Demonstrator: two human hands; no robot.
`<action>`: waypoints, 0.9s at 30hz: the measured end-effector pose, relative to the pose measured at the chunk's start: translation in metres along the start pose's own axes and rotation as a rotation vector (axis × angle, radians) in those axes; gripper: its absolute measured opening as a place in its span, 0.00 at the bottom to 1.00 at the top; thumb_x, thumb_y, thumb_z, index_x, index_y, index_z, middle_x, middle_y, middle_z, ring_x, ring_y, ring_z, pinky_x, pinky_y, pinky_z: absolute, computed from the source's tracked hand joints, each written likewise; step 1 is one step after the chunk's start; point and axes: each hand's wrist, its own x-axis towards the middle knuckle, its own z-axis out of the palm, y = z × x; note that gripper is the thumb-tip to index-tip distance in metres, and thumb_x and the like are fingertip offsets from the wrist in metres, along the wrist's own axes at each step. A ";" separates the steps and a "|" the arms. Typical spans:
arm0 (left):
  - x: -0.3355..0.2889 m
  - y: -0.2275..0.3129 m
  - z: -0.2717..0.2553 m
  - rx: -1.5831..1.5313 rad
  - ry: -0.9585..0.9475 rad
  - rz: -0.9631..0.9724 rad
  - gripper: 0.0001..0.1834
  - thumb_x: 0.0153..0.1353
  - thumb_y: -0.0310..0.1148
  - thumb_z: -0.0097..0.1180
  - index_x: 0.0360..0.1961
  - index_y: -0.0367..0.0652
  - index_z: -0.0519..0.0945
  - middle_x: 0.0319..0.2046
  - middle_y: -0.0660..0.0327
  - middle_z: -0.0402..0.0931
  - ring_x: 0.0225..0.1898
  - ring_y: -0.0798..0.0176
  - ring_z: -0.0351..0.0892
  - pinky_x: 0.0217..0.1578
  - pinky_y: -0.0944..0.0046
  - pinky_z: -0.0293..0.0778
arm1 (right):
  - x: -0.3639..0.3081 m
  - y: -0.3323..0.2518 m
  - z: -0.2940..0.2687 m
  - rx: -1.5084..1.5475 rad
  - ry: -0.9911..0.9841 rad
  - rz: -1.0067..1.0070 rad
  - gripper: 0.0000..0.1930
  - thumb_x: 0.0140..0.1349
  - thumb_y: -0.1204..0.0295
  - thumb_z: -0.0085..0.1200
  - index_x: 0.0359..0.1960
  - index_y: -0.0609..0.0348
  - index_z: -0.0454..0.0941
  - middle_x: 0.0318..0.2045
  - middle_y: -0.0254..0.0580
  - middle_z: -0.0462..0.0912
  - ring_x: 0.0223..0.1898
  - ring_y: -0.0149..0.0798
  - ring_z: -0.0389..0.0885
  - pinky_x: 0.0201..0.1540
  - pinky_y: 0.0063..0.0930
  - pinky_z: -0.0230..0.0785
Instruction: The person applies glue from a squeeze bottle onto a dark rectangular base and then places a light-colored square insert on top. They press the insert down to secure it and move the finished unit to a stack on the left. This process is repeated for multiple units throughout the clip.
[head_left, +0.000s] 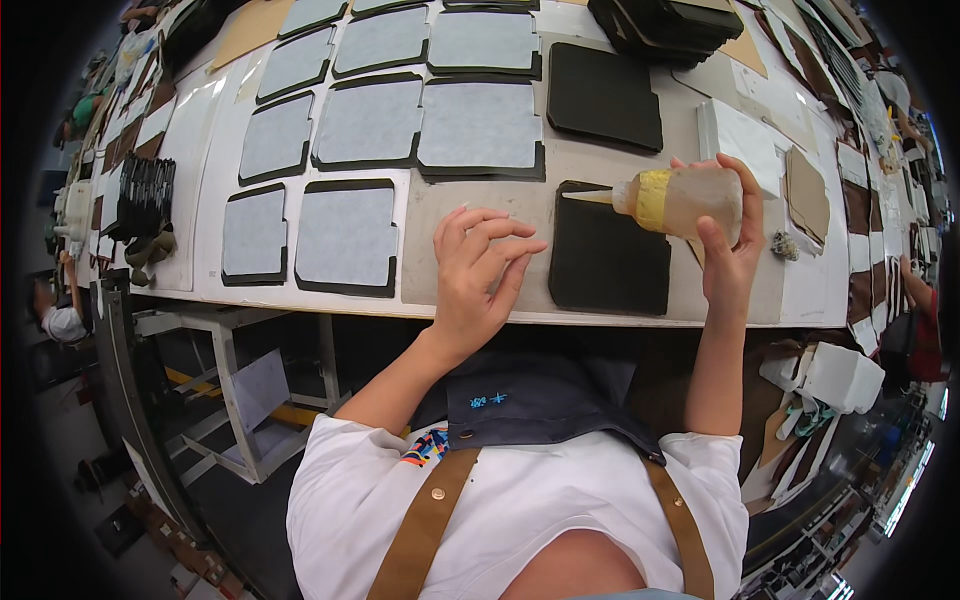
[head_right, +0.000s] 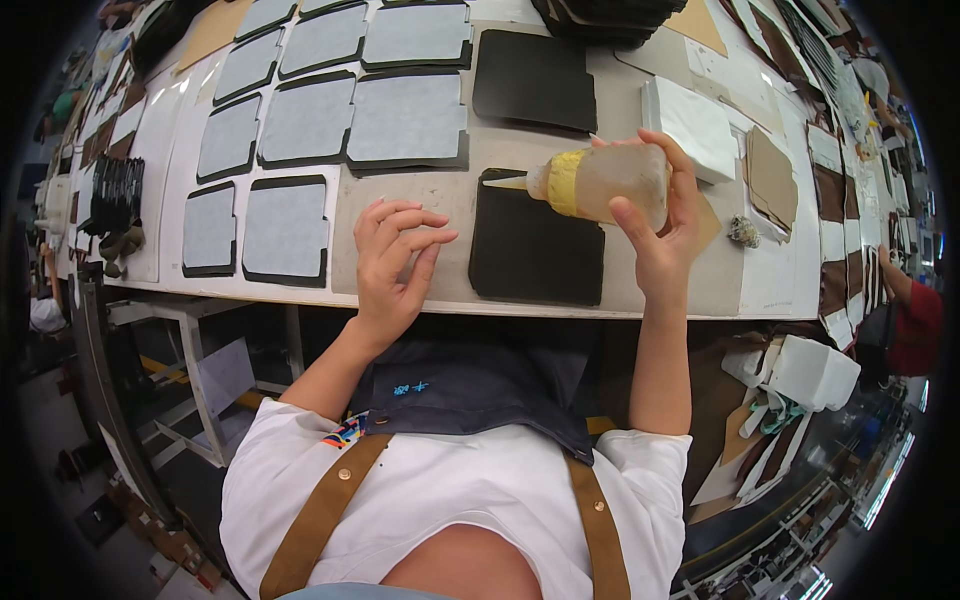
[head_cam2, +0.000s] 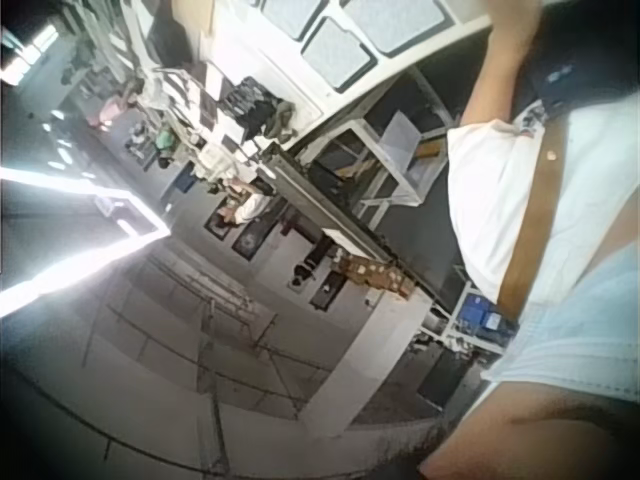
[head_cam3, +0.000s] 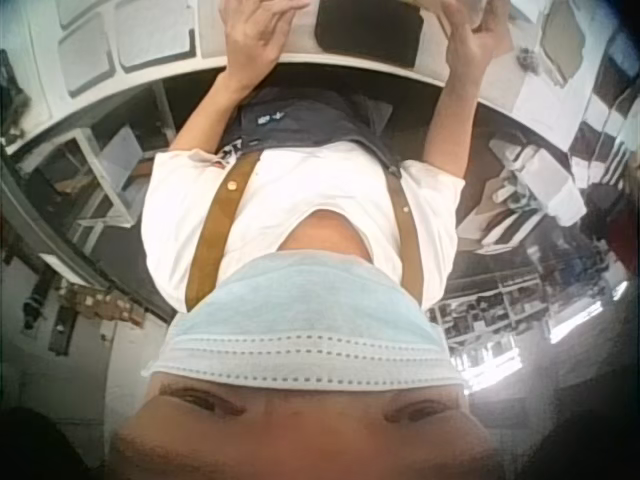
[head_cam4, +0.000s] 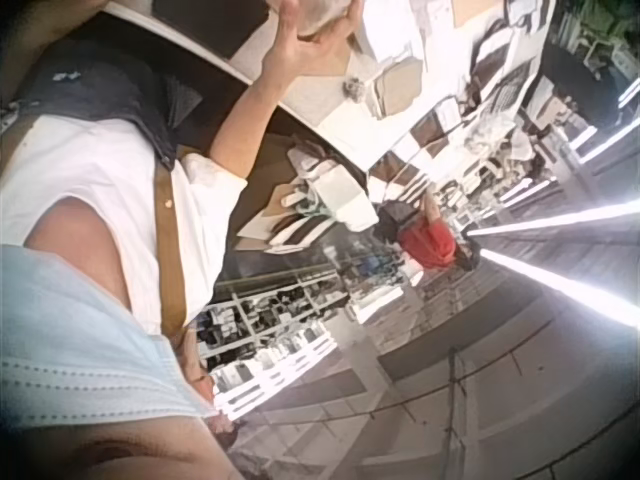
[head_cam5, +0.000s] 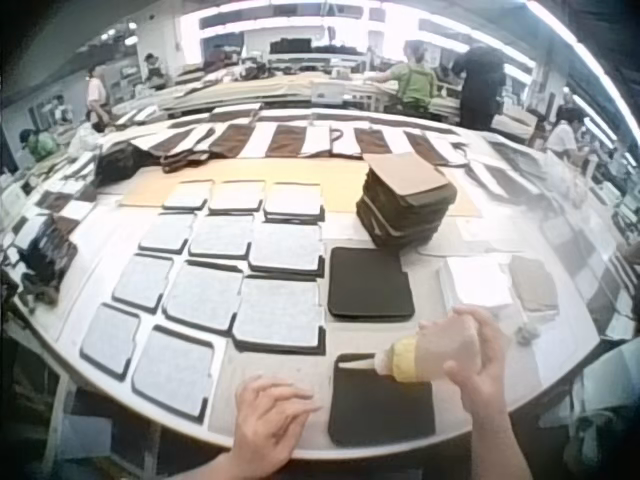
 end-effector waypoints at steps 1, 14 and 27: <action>0.000 0.000 -0.001 -0.003 -0.004 -0.007 0.10 0.60 0.24 0.61 0.41 0.49 0.87 0.45 0.64 0.82 0.56 0.54 0.74 0.66 0.45 0.57 | 0.002 0.001 0.000 0.001 -0.010 -0.001 0.37 0.60 0.66 0.69 0.68 0.62 0.65 0.54 0.45 0.78 0.62 0.53 0.79 0.67 0.43 0.68; 0.000 -0.002 0.001 -0.027 0.024 -0.026 0.10 0.59 0.24 0.62 0.41 0.50 0.86 0.45 0.66 0.82 0.55 0.54 0.74 0.64 0.45 0.58 | -0.003 -0.001 -0.009 0.030 -0.132 0.057 0.37 0.57 0.59 0.70 0.65 0.64 0.69 0.51 0.46 0.78 0.56 0.51 0.82 0.63 0.47 0.73; 0.000 0.000 0.000 -0.025 -0.003 -0.064 0.10 0.60 0.23 0.62 0.41 0.49 0.86 0.45 0.66 0.82 0.57 0.54 0.73 0.66 0.46 0.57 | -0.032 0.008 -0.035 0.507 0.046 0.207 0.48 0.57 0.49 0.70 0.70 0.63 0.60 0.61 0.54 0.72 0.68 0.54 0.70 0.67 0.50 0.71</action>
